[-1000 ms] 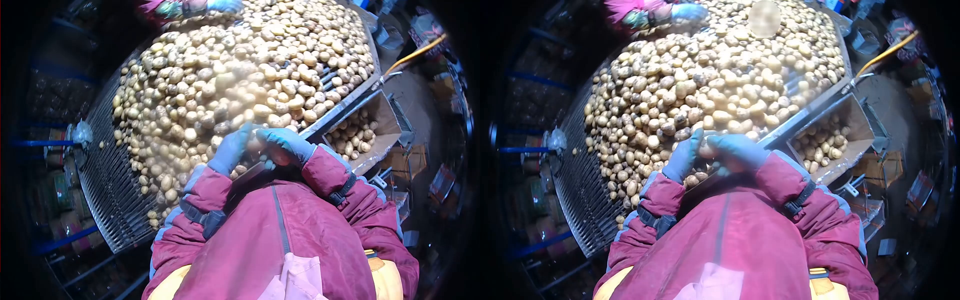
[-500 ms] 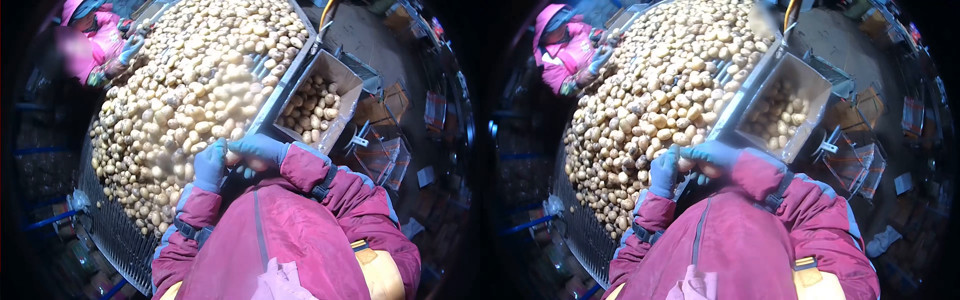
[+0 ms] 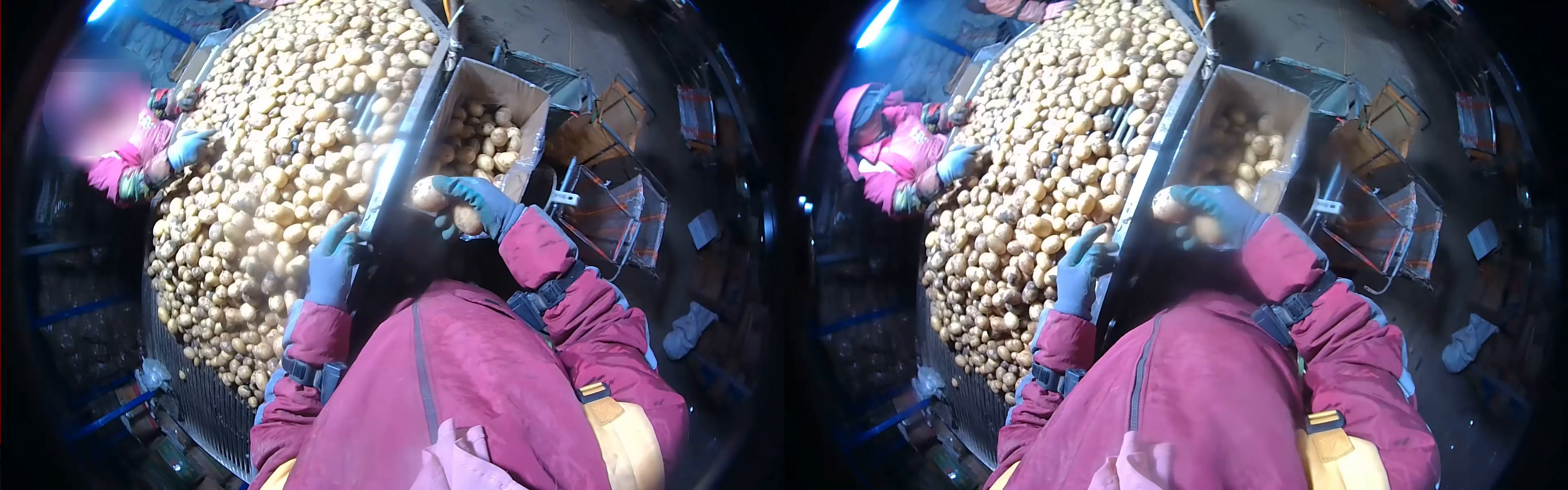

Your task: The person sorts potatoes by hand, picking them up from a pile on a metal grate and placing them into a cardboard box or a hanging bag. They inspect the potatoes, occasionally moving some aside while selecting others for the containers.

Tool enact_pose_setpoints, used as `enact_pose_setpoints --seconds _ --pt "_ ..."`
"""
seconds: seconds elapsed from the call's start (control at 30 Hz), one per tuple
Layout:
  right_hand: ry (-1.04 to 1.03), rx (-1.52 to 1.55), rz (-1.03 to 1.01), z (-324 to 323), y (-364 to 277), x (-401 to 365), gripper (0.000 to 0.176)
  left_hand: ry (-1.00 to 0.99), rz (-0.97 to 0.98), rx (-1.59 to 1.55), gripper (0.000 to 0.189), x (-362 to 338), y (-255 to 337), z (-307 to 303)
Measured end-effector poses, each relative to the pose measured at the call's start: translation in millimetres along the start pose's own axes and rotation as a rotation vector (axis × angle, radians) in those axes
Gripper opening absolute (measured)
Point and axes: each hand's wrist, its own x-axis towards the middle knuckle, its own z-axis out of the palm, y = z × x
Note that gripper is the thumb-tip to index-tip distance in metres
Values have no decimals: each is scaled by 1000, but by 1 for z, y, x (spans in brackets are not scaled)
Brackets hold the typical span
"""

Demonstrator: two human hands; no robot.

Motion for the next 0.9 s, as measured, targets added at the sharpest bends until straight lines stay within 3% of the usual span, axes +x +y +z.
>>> enact_pose_setpoints --seconds 0.03,0.13,0.17,0.23,0.27,0.33,0.47,0.57,0.7,0.83,0.9 --pt "28 -9 -16 -8 -2 -4 48 -69 128 64 56 5 4 6" --pt "219 -167 -77 -39 -11 -11 46 -85 98 120 77 -2 15 23" --pt "307 -243 -99 -52 -15 -15 45 -88 140 174 76 4 10 20" --pt "303 -48 -125 -75 -15 -24 51 -92 150 220 75 12 4 19" --pt "292 32 -134 -78 -18 -30 53 -89 64 225 74 13 5 19" --pt "151 151 -126 -86 -24 -45 62 -118 97 236 60 23 -9 17" --pt "41 330 -197 -87 -22 -50 55 -161 84 296 47 27 -12 26" --pt "69 263 -209 -86 -20 -57 49 -152 106 341 39 26 -7 38" --pt "265 45 -330 -122 -3 -57 47 -147 23 275 36 27 -10 34" --pt "493 -63 -435 -158 -24 -105 36 -101 -39 181 33 17 -5 10" --pt "665 -197 -478 -219 -21 -120 32 -67 -69 150 33 12 -4 -1"
